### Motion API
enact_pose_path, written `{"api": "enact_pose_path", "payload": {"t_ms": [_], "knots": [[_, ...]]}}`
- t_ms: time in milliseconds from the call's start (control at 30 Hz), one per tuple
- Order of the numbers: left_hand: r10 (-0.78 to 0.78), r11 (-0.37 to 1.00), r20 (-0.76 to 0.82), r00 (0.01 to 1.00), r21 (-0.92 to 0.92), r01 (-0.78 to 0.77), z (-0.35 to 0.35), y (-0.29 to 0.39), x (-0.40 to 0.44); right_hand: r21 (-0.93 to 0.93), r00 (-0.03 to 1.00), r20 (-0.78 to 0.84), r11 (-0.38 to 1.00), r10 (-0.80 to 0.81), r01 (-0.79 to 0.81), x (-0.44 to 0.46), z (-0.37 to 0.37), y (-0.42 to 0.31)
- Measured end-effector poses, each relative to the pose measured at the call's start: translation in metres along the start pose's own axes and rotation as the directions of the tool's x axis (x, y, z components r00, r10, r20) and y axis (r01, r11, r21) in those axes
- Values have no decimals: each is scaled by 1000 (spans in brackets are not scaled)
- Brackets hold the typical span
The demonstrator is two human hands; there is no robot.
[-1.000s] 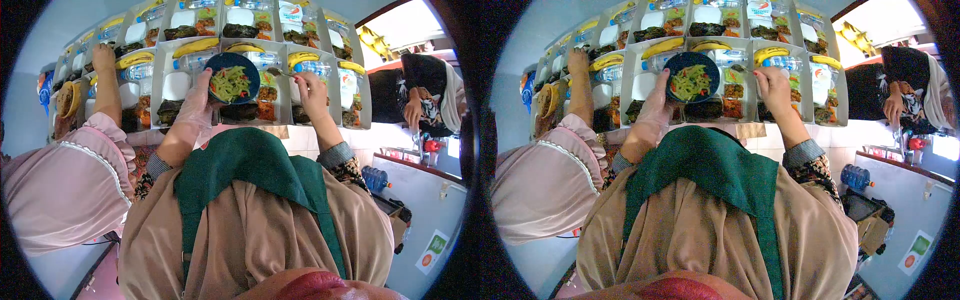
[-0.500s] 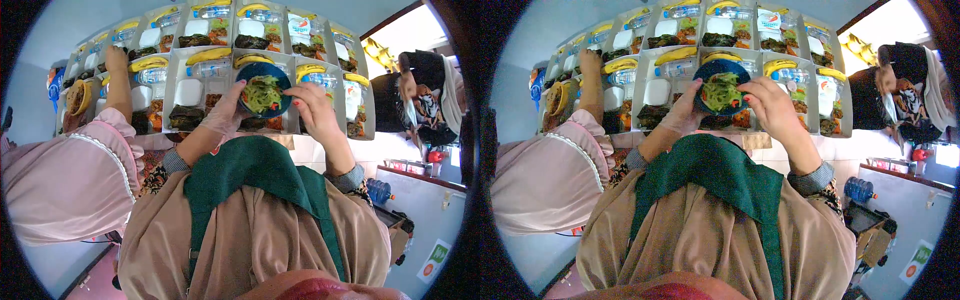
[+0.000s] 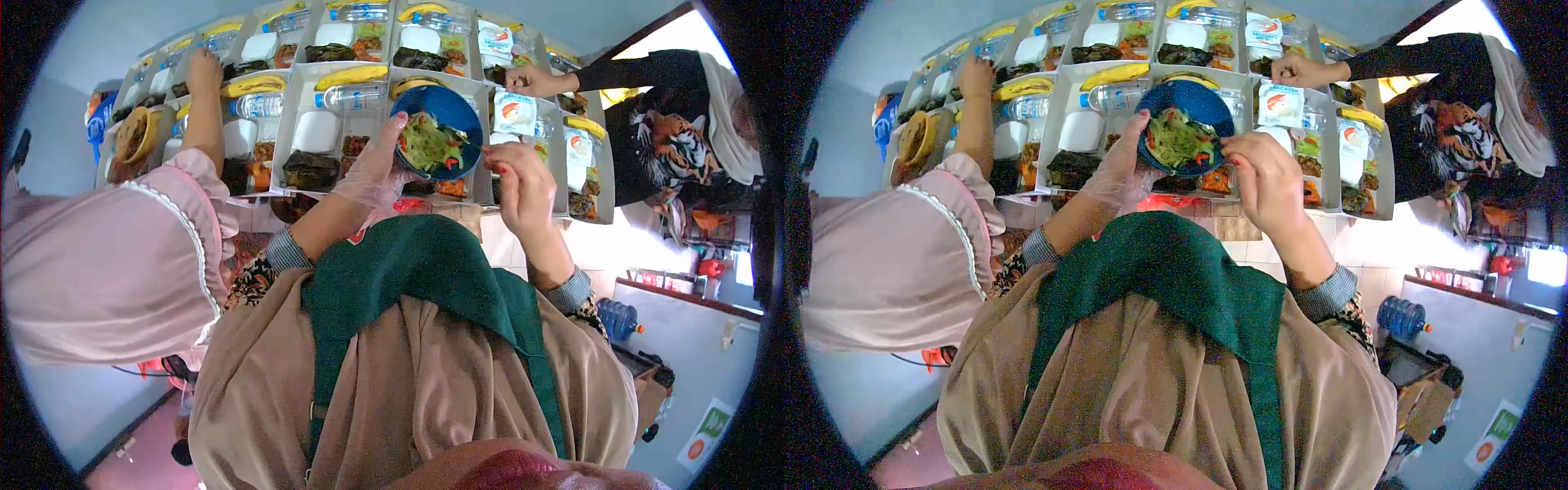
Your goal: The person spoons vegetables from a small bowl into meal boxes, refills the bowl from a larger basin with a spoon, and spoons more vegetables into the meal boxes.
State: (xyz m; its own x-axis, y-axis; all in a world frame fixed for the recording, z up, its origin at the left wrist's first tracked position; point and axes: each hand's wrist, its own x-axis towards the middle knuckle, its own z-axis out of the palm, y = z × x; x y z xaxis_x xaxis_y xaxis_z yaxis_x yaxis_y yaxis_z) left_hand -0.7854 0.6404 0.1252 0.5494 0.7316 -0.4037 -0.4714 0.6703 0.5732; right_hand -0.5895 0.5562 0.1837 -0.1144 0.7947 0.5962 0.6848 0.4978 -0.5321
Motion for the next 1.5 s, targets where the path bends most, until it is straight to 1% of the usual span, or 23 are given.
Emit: {"api": "enact_pose_path", "payload": {"t_ms": [67,100,167,200,267,300,333,367,433,500,567,667,767,867,967,1000,1067,1100,1200,1267,1367,1500], "knots": [[1,1000,-24,1000,-11,-1,5,-5,-4,69,998,-55,998,6,-2,1,-13,-4],[17,1000,-17,1000,-14,-17,7,-9,-6,33,995,-103,999,17,-14,0,-19,0],[36,999,-15,999,-23,-36,10,-18,-10,123,978,-128,981,165,-149,1,-31,8],[53,998,8,999,-21,-52,14,-22,-11,139,972,-184,983,148,-123,-1,-30,21],[82,997,50,995,-18,-81,20,-32,-13,270,953,-146,938,264,-219,-8,-32,40],[80,997,24,996,-14,-80,25,-37,-14,333,937,-121,903,327,-272,-12,-33,48],[76,997,2,997,-7,-76,31,-42,-14,474,908,-89,819,410,-323,-17,-32,52],[69,998,-23,997,-1,-69,36,-48,-13,560,869,-67,739,491,-374,-22,-33,56],[10,1000,-23,1000,-7,-10,43,-59,-9,607,788,33,615,614,-504,-31,-37,66],[-33,999,-36,999,5,33,46,-73,-2,633,682,132,468,719,-616,-40,-38,72],[-62,997,-68,996,33,64,48,-88,7,672,617,194,355,763,-650,-49,-42,82],[-49,997,-51,998,54,51,63,-102,8,691,545,234,257,805,-676,-56,-54,99],[-72,994,-202,977,66,87,88,-96,-7,741,563,208,247,800,-625,-63,-61,113],[-36,999,-128,991,5,37,83,-107,3,749,608,173,298,775,-592,-61,-68,124],[-32,999,-165,986,2,33,84,-109,12,732,646,141,360,751,-578,-56,-73,131],[-28,1000,-141,990,-16,26,85,-109,16,726,661,126,385,740,-570,-54,-74,135],[-18,999,-93,995,-51,14,87,-110,26,744,692,129,391,710,-541,-52,-73,141],[-15,998,-105,994,-64,8,87,-110,32,753,706,130,394,696,-527,-50,-72,144],[-16,997,-139,990,-79,5,83,-107,42,754,679,144,364,720,-547,-43,-64,152],[-11,998,-137,991,-56,3,83,-97,44,749,687,114,392,718,-535,-36,-58,157],[10,998,-109,994,-60,-16,72,-86,53,745,697,84,420,712,-518,-25,-48,161],[-14,998,-57,998,-65,10,55,-63,68,757,666,52,406,744,-512,-6,-36,163]]}}
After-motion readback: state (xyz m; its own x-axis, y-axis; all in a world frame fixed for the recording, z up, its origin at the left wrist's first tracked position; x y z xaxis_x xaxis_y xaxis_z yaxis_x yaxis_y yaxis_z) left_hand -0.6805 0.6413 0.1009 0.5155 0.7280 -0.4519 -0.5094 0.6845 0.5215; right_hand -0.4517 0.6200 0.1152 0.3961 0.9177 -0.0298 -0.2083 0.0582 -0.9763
